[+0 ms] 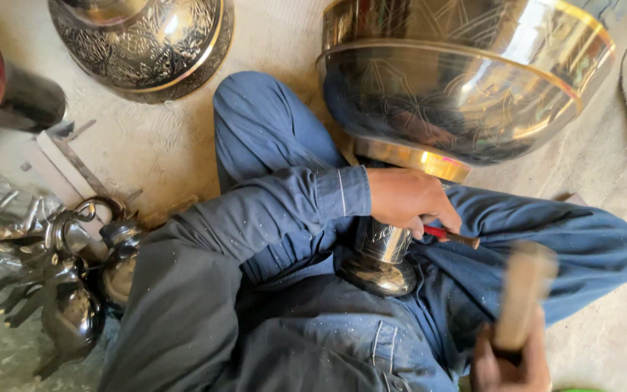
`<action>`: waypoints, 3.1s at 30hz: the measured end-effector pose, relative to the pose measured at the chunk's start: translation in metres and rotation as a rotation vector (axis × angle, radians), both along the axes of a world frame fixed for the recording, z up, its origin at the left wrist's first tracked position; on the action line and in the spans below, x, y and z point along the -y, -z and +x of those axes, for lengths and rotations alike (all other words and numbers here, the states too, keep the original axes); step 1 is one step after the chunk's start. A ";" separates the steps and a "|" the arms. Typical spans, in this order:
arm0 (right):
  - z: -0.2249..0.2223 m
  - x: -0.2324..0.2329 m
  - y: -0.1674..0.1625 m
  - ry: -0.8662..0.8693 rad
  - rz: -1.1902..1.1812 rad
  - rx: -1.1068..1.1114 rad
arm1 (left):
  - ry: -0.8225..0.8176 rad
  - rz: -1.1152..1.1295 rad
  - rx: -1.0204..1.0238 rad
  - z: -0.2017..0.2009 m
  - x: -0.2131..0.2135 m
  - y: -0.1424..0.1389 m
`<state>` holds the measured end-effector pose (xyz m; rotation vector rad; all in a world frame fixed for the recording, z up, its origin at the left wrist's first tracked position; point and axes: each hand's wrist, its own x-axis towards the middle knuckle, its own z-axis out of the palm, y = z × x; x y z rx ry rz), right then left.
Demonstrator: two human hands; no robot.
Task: The person sits on the floor and uses a hammer and chisel to engrave a decorative pattern onto the neck of a large metal vase. They repeatedly strike the chisel to create fine lines and details.
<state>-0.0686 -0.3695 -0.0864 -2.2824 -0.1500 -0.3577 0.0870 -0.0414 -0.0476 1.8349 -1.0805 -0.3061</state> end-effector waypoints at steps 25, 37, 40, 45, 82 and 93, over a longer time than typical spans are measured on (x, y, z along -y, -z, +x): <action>0.030 -0.017 -0.038 0.105 0.242 -0.234 | -0.322 -0.063 0.002 -0.024 -0.013 0.007; 0.009 0.008 0.000 -0.149 0.038 0.042 | -0.137 -0.019 -0.003 -0.009 -0.003 0.006; -0.001 0.014 0.008 -0.139 0.066 -0.018 | -0.058 0.008 -0.008 -0.008 -0.003 0.009; -0.010 0.020 0.020 0.033 0.130 -0.050 | -0.030 0.079 -0.037 -0.002 0.001 0.015; 0.075 -0.056 -0.121 -0.193 -0.561 -0.010 | -0.474 -0.179 -0.016 -0.051 -0.031 0.018; 0.099 -0.079 -0.142 -0.331 -0.611 -0.008 | -0.556 -0.144 -0.043 -0.057 -0.032 0.039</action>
